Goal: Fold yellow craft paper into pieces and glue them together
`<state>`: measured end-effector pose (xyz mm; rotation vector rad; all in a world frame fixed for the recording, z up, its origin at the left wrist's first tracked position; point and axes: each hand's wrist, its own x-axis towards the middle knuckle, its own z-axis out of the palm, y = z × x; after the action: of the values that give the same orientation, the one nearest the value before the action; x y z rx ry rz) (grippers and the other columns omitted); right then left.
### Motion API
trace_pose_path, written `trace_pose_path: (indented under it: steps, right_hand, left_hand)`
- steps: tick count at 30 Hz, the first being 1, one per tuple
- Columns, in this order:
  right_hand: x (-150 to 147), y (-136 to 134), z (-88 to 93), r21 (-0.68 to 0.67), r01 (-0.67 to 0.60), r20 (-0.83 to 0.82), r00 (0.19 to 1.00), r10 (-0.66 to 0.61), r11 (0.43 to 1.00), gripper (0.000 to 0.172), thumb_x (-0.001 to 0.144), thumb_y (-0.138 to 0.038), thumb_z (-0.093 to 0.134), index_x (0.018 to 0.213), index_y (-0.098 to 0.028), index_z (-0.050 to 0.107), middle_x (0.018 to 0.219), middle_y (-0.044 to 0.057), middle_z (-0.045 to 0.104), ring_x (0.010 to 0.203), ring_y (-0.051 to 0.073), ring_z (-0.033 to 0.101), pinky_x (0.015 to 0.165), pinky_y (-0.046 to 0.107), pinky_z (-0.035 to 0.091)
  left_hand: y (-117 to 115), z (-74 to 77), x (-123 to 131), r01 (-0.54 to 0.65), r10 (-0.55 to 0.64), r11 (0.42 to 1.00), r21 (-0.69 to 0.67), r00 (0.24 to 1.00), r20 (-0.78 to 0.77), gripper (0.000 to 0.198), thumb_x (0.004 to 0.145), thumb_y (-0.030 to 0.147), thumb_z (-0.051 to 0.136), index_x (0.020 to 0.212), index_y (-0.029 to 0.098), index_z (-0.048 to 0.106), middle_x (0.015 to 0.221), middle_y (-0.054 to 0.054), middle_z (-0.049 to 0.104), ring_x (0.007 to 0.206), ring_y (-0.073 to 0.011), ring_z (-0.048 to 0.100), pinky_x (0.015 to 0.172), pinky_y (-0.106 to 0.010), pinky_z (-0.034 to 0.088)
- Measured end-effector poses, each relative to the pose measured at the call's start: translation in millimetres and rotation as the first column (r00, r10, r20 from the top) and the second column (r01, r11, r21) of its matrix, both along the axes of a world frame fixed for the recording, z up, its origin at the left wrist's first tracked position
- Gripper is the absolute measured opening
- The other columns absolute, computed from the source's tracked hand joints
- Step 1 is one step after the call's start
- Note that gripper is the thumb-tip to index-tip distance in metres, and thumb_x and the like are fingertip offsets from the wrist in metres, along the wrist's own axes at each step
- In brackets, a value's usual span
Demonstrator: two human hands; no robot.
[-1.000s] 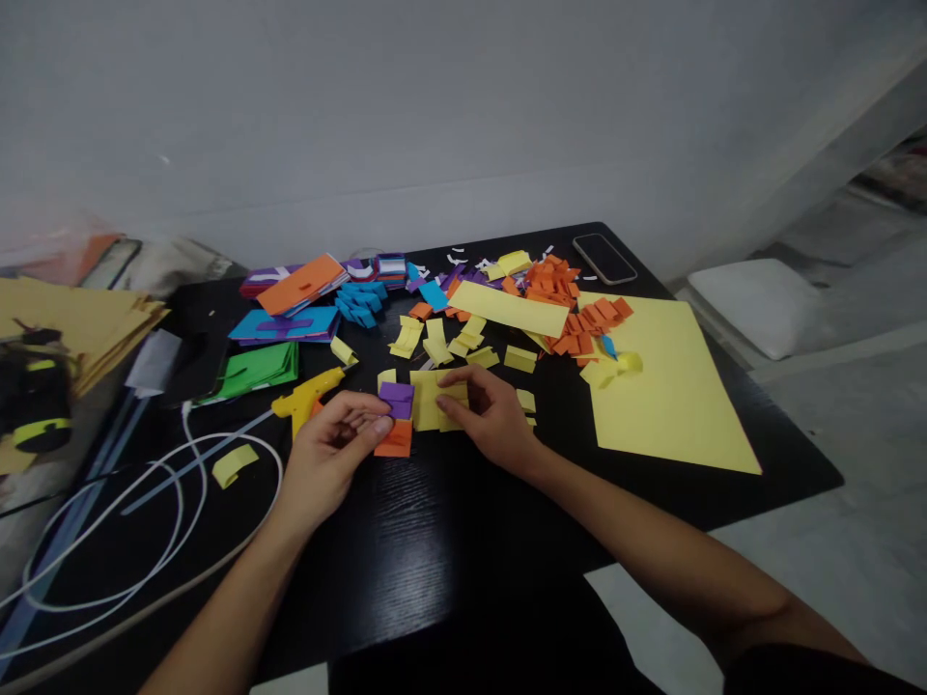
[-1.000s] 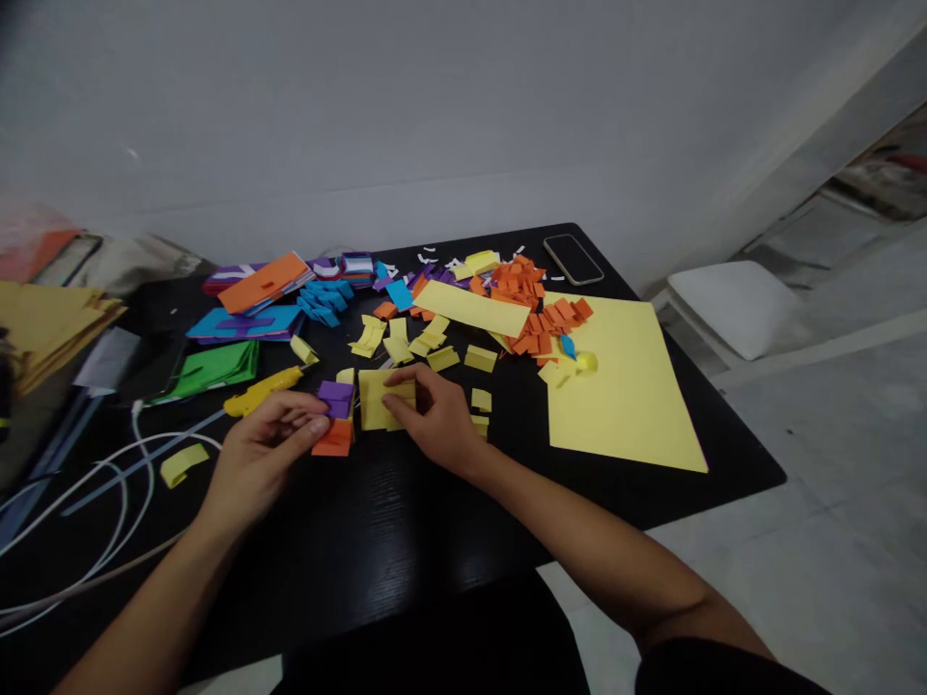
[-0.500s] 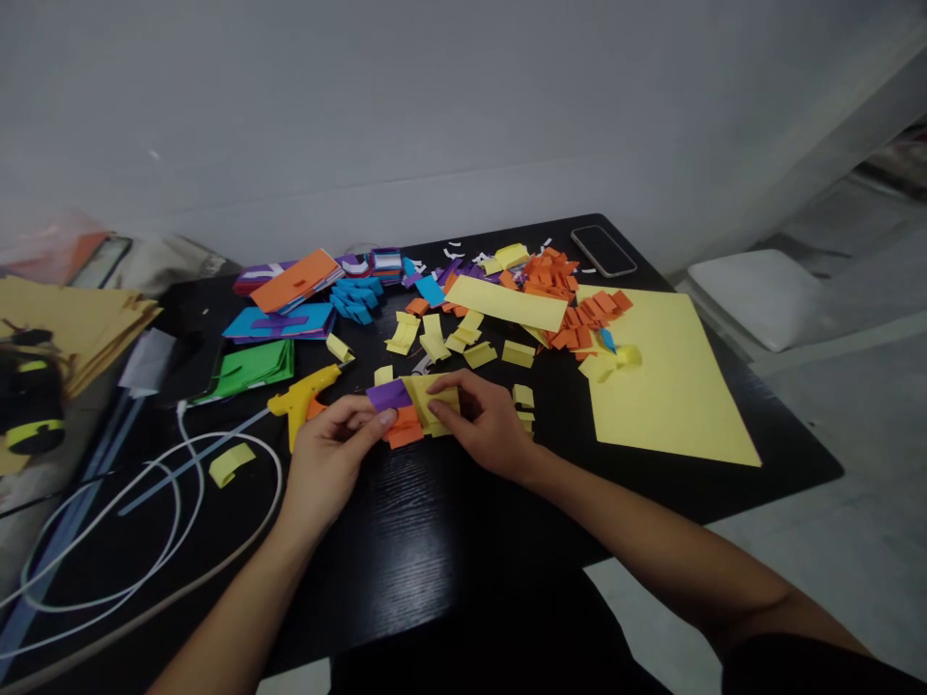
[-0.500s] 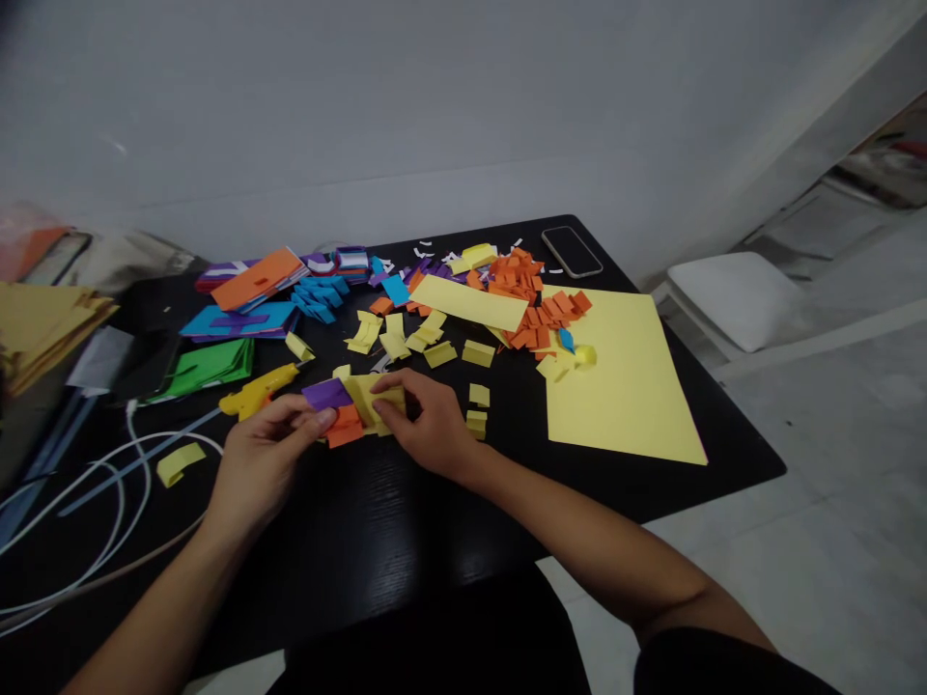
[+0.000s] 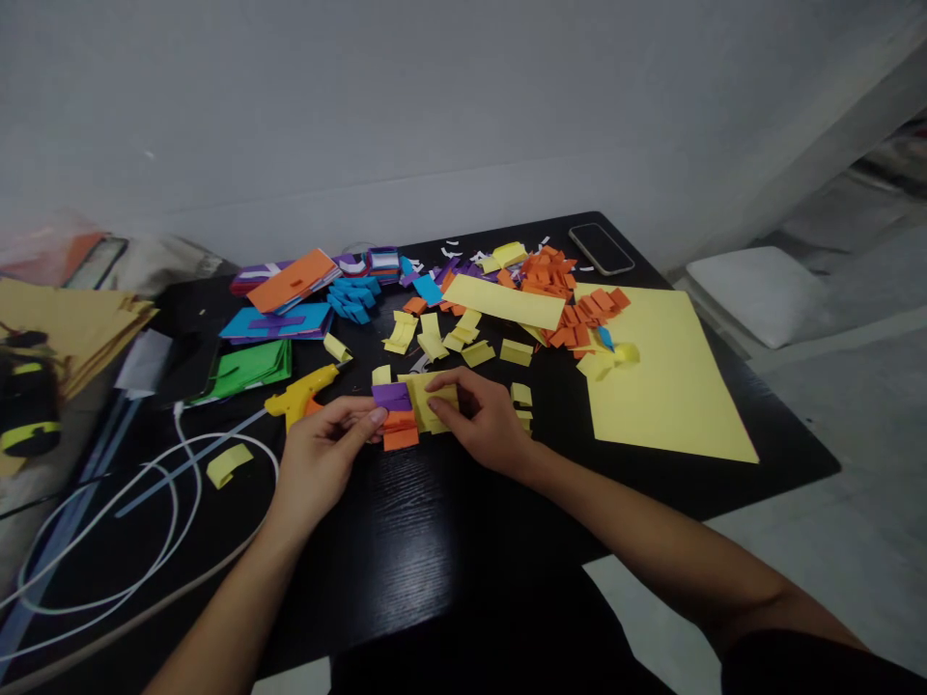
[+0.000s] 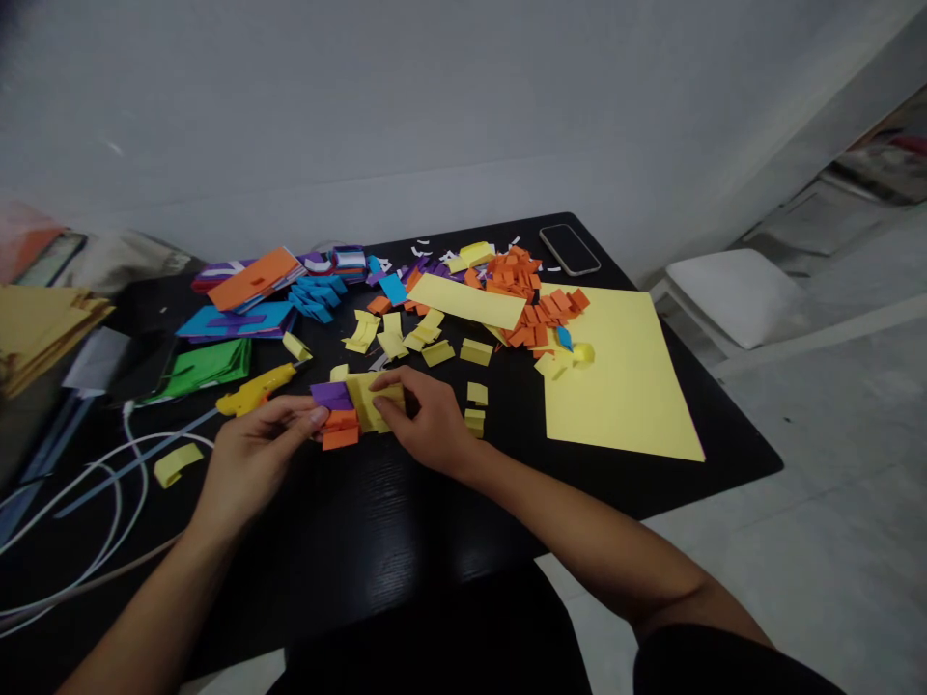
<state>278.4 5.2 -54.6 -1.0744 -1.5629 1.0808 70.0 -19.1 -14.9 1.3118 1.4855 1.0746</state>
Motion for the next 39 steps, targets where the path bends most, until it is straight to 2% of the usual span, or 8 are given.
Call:
trace_pose_path:
  steps: [3, 8, 13, 16, 28, 33, 39]
  right_hand:
    - [-0.3, -0.1, 1.3, 0.011, 0.001, 0.012, 1.0, -0.002, 1.0, 0.012, 0.09, -0.029, 0.067, 0.1, -0.024, 0.07, 0.082, 0.0, 0.069, 0.066, 0.016, 0.06, 0.059, 0.027, 0.047]
    - [-2.6, -1.4, 0.3, -0.026, -0.026, -0.045, 0.999, 0.025, 0.999, 0.015, 0.09, -0.03, 0.068, 0.104, -0.025, 0.068, 0.084, 0.001, 0.069, 0.071, 0.017, 0.065, 0.063, 0.029, 0.052]
    - [-3.4, -2.9, -0.6, -0.042, -0.048, -0.092, 0.995, 0.044, 0.998, 0.02, 0.09, -0.029, 0.068, 0.11, -0.026, 0.064, 0.093, 0.002, 0.071, 0.079, 0.018, 0.069, 0.069, 0.031, 0.056]
    - [-2.7, -3.5, 0.5, -0.044, -0.059, -0.077, 0.995, 0.055, 0.997, 0.02, 0.091, -0.027, 0.067, 0.111, -0.026, 0.063, 0.09, 0.001, 0.07, 0.075, 0.018, 0.068, 0.066, 0.031, 0.055]
    - [-2.8, -6.9, 1.7, -0.052, -0.115, -0.164, 0.981, 0.105, 0.992, 0.033, 0.093, -0.026, 0.066, 0.125, -0.028, 0.056, 0.1, 0.003, 0.07, 0.084, 0.019, 0.07, 0.073, 0.033, 0.058]
    - [-3.1, -6.1, 1.2, -0.07, -0.114, -0.179, 0.979, 0.1, 0.991, 0.034, 0.09, -0.032, 0.072, 0.12, -0.026, 0.057, 0.095, 0.003, 0.069, 0.08, 0.018, 0.068, 0.07, 0.031, 0.057]
    - [-4.1, -4.3, 2.9, -0.156, -0.106, -0.238, 0.969, 0.066, 0.982, 0.04, 0.08, -0.036, 0.084, 0.109, -0.026, 0.058, 0.085, -0.001, 0.067, 0.072, 0.016, 0.065, 0.064, 0.028, 0.053]
  left_hand:
    - [1.2, -2.5, 0.0, 0.001, -0.001, 1.0, -0.028, 1.0, 0.026, 0.028, 0.074, 0.045, 0.085, 0.085, 0.02, 0.078, 0.072, -0.002, 0.074, 0.065, -0.0181, 0.067, 0.064, -0.03, 0.057]
    - [2.3, -7.3, 2.6, 0.021, -0.019, 0.999, -0.041, 0.999, 0.048, 0.025, 0.074, 0.041, 0.084, 0.082, 0.019, 0.075, 0.066, 0.0, 0.07, 0.061, -0.0151, 0.063, 0.06, -0.026, 0.053]
    - [1.8, -11.2, 2.1, 0.032, -0.031, 0.998, -0.05, 0.999, 0.023, 0.024, 0.077, 0.04, 0.081, 0.083, 0.018, 0.075, 0.065, 0.0, 0.068, 0.061, -0.014, 0.061, 0.059, -0.024, 0.049]
    - [1.9, -12.9, 0.4, 0.034, -0.035, 0.997, -0.065, 0.999, -0.002, 0.027, 0.078, 0.043, 0.08, 0.085, 0.018, 0.075, 0.067, -0.001, 0.069, 0.062, -0.0138, 0.06, 0.06, -0.024, 0.047]
    - [3.2, -10.5, 3.5, 0.022, -0.023, 0.998, -0.06, 0.999, -0.023, 0.032, 0.077, 0.048, 0.08, 0.084, 0.017, 0.075, 0.066, 0.0, 0.066, 0.061, -0.0131, 0.055, 0.058, -0.023, 0.041]
    - [2.5, -11.6, 3.8, 0.029, -0.03, 0.998, -0.049, 0.999, -0.022, 0.033, 0.077, 0.048, 0.08, 0.084, 0.016, 0.074, 0.066, 0.001, 0.065, 0.061, -0.0128, 0.055, 0.059, -0.023, 0.042]
    - [0.6, -14.3, 5.3, 0.058, -0.058, 0.998, -0.037, 0.998, -0.012, 0.031, 0.08, 0.047, 0.079, 0.084, 0.017, 0.073, 0.067, 0.0, 0.067, 0.061, -0.013, 0.056, 0.059, -0.023, 0.042]
